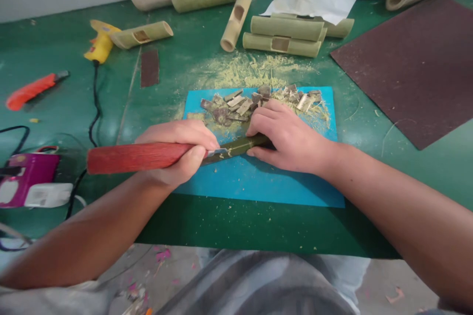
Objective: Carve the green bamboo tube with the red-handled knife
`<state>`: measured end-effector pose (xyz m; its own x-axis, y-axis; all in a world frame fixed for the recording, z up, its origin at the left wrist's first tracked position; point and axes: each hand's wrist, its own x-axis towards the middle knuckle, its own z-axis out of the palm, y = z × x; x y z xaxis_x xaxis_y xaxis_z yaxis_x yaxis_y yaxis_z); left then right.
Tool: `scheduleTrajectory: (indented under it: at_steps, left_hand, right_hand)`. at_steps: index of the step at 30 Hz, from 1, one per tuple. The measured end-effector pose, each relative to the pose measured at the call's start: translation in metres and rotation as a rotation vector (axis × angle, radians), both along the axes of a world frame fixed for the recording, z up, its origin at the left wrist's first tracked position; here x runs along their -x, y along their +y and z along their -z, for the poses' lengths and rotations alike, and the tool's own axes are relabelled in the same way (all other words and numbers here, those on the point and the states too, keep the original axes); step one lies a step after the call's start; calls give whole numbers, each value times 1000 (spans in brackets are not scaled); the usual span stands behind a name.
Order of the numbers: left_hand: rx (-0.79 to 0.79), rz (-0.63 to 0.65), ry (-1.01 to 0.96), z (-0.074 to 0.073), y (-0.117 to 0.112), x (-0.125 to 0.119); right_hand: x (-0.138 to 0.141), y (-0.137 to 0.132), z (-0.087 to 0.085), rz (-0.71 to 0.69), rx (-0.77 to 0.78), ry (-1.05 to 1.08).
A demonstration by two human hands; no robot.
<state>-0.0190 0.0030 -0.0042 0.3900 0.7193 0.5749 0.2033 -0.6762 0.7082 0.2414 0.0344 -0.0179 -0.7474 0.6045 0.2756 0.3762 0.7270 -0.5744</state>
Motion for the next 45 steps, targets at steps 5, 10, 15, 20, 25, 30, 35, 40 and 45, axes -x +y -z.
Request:
scheduleTrajectory:
  at_steps: [5,10,15,20,25,30,35,40,45]
  left_hand:
    - [-18,-4,-2,-1,0,-1]
    - [-24,-28,-13,0,0,-1]
    - [-18,-24,7,-1,0,-1]
    - [-9,-30,26,-3,-2,-3]
    - [-19,-97,-39,-1,-2,-6]
    - [-1,-86,-46,2,-2,-5]
    - [-8,-35,-3,-1,-2,-2]
    - [-15,-21,29,-6,-2,-4]
    - [-42,-14,22,-4,-1,-4]
  right_hand:
    - [-1,0,0,4,9,3]
    - [0,0,0,4,21,-5]
    - [0,1,-1,-6,17,-6]
    - [0,0,0,2,11,-1]
    - [-1,0,-1,-9,-9,-7]
    - [0,-1,0,-7,-30,-1]
    - [0,-1,0,-1,-21,14]
    - [-1,-1,0,2,17,9]
    - [-1,0,-1,-7,13,1]
